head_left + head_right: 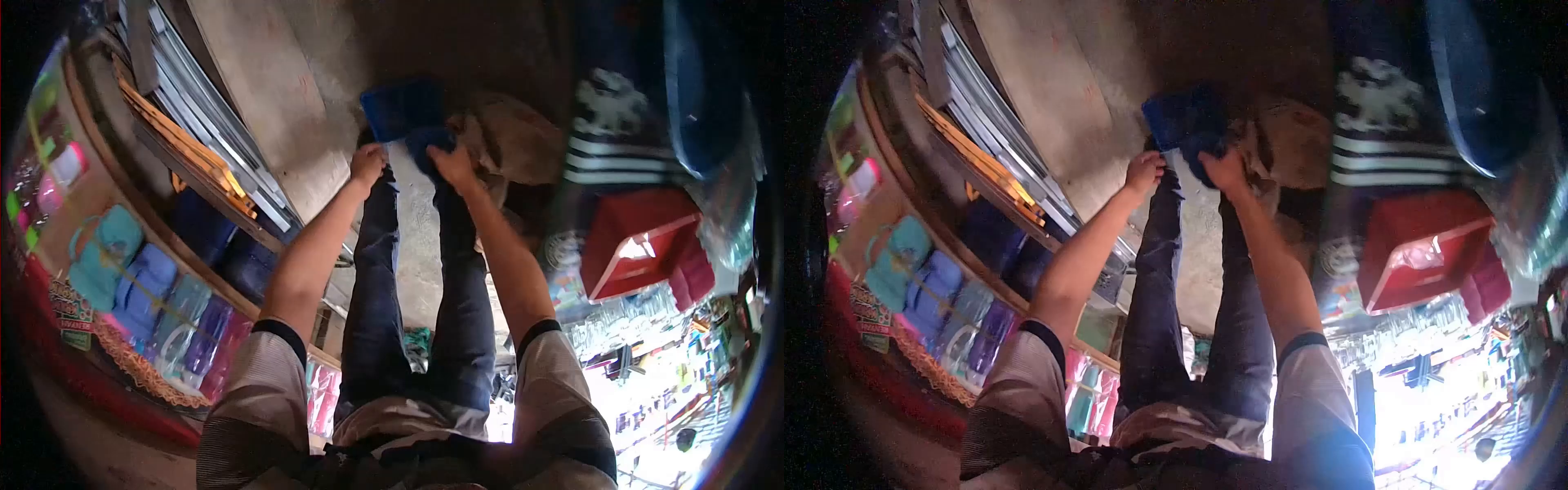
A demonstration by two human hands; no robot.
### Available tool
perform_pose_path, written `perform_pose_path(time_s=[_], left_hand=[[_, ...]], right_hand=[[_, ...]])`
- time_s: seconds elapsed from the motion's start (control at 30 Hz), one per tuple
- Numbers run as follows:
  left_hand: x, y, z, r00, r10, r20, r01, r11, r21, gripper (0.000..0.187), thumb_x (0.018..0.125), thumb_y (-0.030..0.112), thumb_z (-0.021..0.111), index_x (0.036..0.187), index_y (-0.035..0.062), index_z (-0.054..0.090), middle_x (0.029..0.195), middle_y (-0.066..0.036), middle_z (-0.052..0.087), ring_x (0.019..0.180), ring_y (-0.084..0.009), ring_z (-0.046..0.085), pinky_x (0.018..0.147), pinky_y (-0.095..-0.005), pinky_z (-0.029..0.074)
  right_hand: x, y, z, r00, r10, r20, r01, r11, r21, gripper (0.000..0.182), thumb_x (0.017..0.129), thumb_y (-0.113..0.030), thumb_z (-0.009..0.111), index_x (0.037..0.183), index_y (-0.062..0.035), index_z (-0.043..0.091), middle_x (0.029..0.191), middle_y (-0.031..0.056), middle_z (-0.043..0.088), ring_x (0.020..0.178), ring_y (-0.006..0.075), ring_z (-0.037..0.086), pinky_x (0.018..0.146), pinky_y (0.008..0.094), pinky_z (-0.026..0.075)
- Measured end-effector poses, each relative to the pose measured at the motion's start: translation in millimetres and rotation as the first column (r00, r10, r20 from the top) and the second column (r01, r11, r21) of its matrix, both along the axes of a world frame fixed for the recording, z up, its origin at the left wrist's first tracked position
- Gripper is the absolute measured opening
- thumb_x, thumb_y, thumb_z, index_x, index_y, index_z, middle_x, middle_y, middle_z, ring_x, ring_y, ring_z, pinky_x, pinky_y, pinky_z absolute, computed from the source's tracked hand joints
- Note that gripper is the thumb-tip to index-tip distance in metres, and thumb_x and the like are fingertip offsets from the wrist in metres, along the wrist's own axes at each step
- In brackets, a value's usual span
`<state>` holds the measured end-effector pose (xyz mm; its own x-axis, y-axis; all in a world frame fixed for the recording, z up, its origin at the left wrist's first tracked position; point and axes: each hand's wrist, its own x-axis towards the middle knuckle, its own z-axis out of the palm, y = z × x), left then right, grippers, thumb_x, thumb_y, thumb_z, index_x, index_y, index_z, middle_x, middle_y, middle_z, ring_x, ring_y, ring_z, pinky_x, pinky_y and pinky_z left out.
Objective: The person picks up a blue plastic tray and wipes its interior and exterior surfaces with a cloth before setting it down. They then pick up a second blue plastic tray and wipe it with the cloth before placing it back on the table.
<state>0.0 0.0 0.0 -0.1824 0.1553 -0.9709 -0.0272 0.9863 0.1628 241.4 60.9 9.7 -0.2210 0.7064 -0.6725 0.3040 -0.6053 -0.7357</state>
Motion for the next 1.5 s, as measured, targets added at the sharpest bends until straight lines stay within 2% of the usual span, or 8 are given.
perform_pose_path(time_s=[0.07, 0.1, 0.17, 0.37, 0.9, 1.1, 1.37, 1.5], left_hand=[[22, -5, 16, 0.999, -0.045, -0.013, 0.045, 0.998, 0.032, 0.038, 0.104, 0.028, 0.062, 0.137, 0.0106, 0.067, 0.112, -0.008, 0.076, 0.088, -0.0199, 0.068, 0.076, -0.0378, 0.059], [-64, 1, -106, 0.996, -0.031, -0.088, 0.037, 0.998, 0.059, 0.038, 0.104, 0.028, 0.062, 0.137, 0.0106, 0.067, 0.112, -0.008, 0.076, 0.088, -0.0199, 0.068, 0.076, -0.0378, 0.059], [-67, -48, -189, 0.97, -0.118, -0.212, 0.148, 0.98, 0.131, 0.036, 0.103, 0.024, 0.061, 0.135, 0.0086, 0.068, 0.11, -0.007, 0.075, 0.087, -0.019, 0.067, 0.076, -0.0378, 0.058], [-46, -7, -181, 0.946, -0.011, -0.323, 0.057, 0.989, 0.133, 0.039, 0.093, 0.024, 0.069, 0.127, 0.0051, 0.072, 0.118, -0.017, 0.076, 0.112, -0.0324, 0.072, 0.098, -0.0404, 0.054], [-51, -26, -208, 0.964, 0.094, -0.248, -0.035, 0.972, 0.232, 0.041, 0.094, 0.011, 0.075, 0.133, 0.0046, 0.064, 0.116, -0.01, 0.07, 0.098, -0.0216, 0.067, 0.088, -0.0386, 0.056], [-48, -21, -175, 0.924, -0.023, -0.381, 0.138, 0.951, 0.277, 0.033, 0.097, 0.023, 0.075, 0.123, 0.0044, 0.067, 0.117, -0.012, 0.073, 0.104, -0.022, 0.07, 0.09, -0.0376, 0.055], [-40, -16, -81, 0.916, 0.05, -0.398, 0.093, 0.938, 0.333, 0.066, 0.111, 0.058, 0.043, 0.131, -0.0007, 0.066, 0.125, -0.025, 0.073, 0.123, -0.0415, 0.067, 0.108, -0.0471, 0.048], [-29, -24, 18, 0.917, 0.205, -0.342, -0.037, 0.898, 0.439, 0.066, 0.115, 0.052, 0.04, 0.143, -0.0037, 0.062, 0.14, -0.024, 0.068, 0.134, -0.0358, 0.062, 0.113, -0.0392, 0.043]], right_hand=[[29, -17, -15, 0.9, 0.107, 0.422, 0.025, 0.955, -0.296, 0.088, 0.088, -0.037, 0.08, 0.159, 0.0021, 0.045, 0.16, 0.0253, 0.051, 0.15, 0.0396, 0.047, 0.124, 0.0441, 0.037], [-57, 4, -118, 0.928, 0.107, 0.357, -0.007, 0.963, -0.268, 0.088, 0.088, -0.037, 0.08, 0.159, 0.0021, 0.045, 0.16, 0.0253, 0.051, 0.15, 0.0396, 0.047, 0.124, 0.0441, 0.037], [-54, 30, -106, 0.861, 0.099, 0.499, 0.028, 0.97, -0.241, 0.088, 0.087, -0.039, 0.081, 0.156, 0.0032, 0.047, 0.157, 0.0259, 0.053, 0.146, 0.0408, 0.052, 0.123, 0.0444, 0.04], [-51, 28, -188, 0.807, 0.097, 0.582, -0.067, 0.995, -0.073, 0.082, 0.081, -0.036, 0.086, 0.146, 0.0048, 0.057, 0.144, 0.03, 0.062, 0.137, 0.0463, 0.058, 0.117, 0.0511, 0.045], [-59, 34, -157, 0.886, -0.021, 0.464, 0.12, 0.976, -0.183, 0.084, 0.083, -0.029, 0.086, 0.152, 0.0027, 0.051, 0.149, 0.0242, 0.06, 0.14, 0.0407, 0.057, 0.12, 0.0476, 0.042], [-56, 29, -154, 0.869, -0.019, 0.494, 0.184, 0.94, -0.288, 0.102, 0.087, -0.045, 0.084, 0.164, -0.0003, 0.034, 0.167, 0.0232, 0.039, 0.153, 0.0384, 0.042, 0.124, 0.0493, 0.038], [-38, -7, -156, 0.909, -0.097, 0.406, 0.199, 0.956, -0.216, 0.071, 0.094, -0.036, 0.078, 0.149, 0.0044, 0.056, 0.142, 0.021, 0.066, 0.134, 0.0339, 0.061, 0.114, 0.0412, 0.046], [-52, 11, -10, 0.956, -0.187, 0.225, 0.233, 0.952, -0.198, 0.063, 0.09, -0.029, 0.08, 0.138, 0.0087, 0.061, 0.139, 0.0245, 0.068, 0.128, 0.0353, 0.066, 0.112, 0.0431, 0.048]])
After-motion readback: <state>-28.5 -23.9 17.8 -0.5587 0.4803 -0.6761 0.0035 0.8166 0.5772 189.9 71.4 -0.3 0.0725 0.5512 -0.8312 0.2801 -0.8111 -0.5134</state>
